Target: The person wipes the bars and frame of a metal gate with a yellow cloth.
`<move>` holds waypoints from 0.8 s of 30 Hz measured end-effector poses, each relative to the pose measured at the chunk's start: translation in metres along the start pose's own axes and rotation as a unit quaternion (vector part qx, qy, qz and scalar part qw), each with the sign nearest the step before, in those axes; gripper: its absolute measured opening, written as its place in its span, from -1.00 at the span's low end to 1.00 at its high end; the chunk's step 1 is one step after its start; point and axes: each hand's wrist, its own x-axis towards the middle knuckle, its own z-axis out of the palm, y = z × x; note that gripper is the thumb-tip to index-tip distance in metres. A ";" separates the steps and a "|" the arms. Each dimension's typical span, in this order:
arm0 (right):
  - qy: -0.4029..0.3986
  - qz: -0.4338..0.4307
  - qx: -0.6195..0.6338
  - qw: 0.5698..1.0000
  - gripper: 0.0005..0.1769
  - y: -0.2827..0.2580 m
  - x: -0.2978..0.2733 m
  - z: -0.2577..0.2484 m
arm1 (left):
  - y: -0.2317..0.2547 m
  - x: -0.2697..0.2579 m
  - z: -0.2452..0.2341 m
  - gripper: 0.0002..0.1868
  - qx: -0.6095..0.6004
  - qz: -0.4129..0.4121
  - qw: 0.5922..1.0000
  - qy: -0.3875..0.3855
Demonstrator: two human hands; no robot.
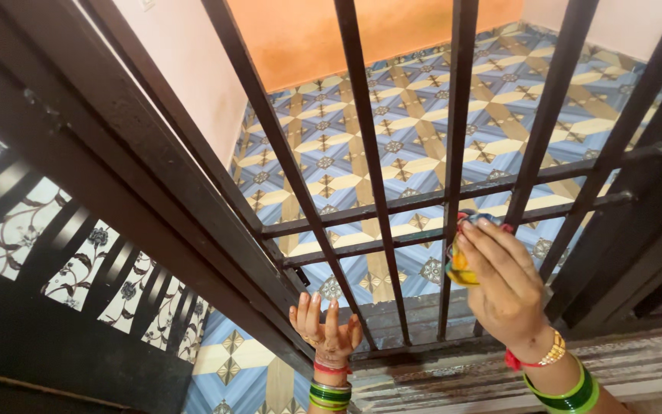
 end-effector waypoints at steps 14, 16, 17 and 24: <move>0.079 0.105 0.029 0.991 -0.73 0.019 -0.033 0.005 | 0.002 0.005 -0.002 -0.63 0.009 0.006 1.000 -0.008; 0.092 0.101 0.053 0.989 -0.74 0.028 -0.060 0.017 | 0.002 0.004 -0.002 -0.65 0.013 0.007 1.000 -0.012; 0.090 0.091 0.057 0.990 -0.73 0.033 -0.077 0.024 | 0.002 0.004 -0.002 -0.66 0.015 0.009 1.000 -0.011; 0.026 0.086 0.082 0.993 -0.68 0.048 -0.181 0.042 | 0.000 0.002 -0.002 -0.67 0.016 0.018 1.000 -0.007</move>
